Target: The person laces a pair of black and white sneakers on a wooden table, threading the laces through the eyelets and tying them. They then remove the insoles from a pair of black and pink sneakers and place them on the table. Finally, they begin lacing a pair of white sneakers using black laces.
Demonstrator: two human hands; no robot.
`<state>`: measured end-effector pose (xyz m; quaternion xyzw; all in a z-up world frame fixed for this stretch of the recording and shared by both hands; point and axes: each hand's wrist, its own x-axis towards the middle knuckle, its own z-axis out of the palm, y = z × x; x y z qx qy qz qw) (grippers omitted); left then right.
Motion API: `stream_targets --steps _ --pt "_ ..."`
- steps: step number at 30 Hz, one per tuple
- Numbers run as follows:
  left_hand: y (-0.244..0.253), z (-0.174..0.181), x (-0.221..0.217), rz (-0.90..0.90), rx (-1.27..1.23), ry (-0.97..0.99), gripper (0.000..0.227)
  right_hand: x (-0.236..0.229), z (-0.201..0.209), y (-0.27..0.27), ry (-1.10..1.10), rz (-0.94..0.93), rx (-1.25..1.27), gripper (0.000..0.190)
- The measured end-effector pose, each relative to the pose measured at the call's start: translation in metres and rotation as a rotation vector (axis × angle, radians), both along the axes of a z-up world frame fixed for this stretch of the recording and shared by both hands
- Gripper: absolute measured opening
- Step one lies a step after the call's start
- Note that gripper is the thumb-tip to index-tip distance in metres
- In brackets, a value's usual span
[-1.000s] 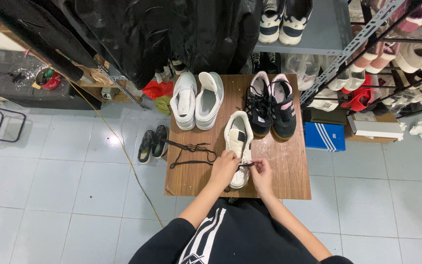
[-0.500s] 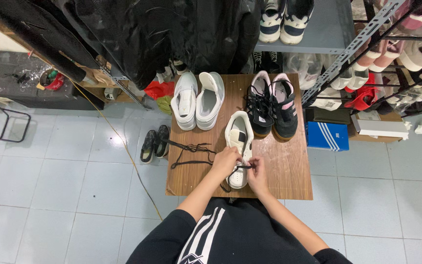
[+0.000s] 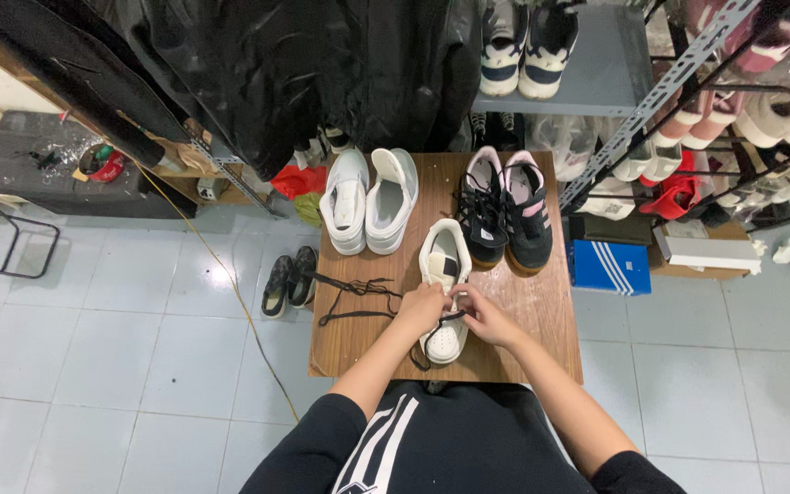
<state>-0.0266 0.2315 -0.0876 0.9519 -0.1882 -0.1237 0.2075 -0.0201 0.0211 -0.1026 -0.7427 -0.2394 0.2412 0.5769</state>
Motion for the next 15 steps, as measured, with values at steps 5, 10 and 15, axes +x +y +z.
stream_targets --steps 5,10,15 --pt "-0.002 -0.001 0.002 -0.022 0.030 0.050 0.020 0.011 0.047 0.005 -0.131 0.138 -0.273 0.069" --pt "-0.008 0.009 -0.011 0.040 0.054 -0.002 0.022 0.028 0.070 0.012 -0.321 0.158 -0.603 0.056" --pt "-0.010 0.024 -0.019 0.140 0.023 -0.026 0.020 0.034 0.071 0.019 -0.392 0.117 -0.671 0.053"
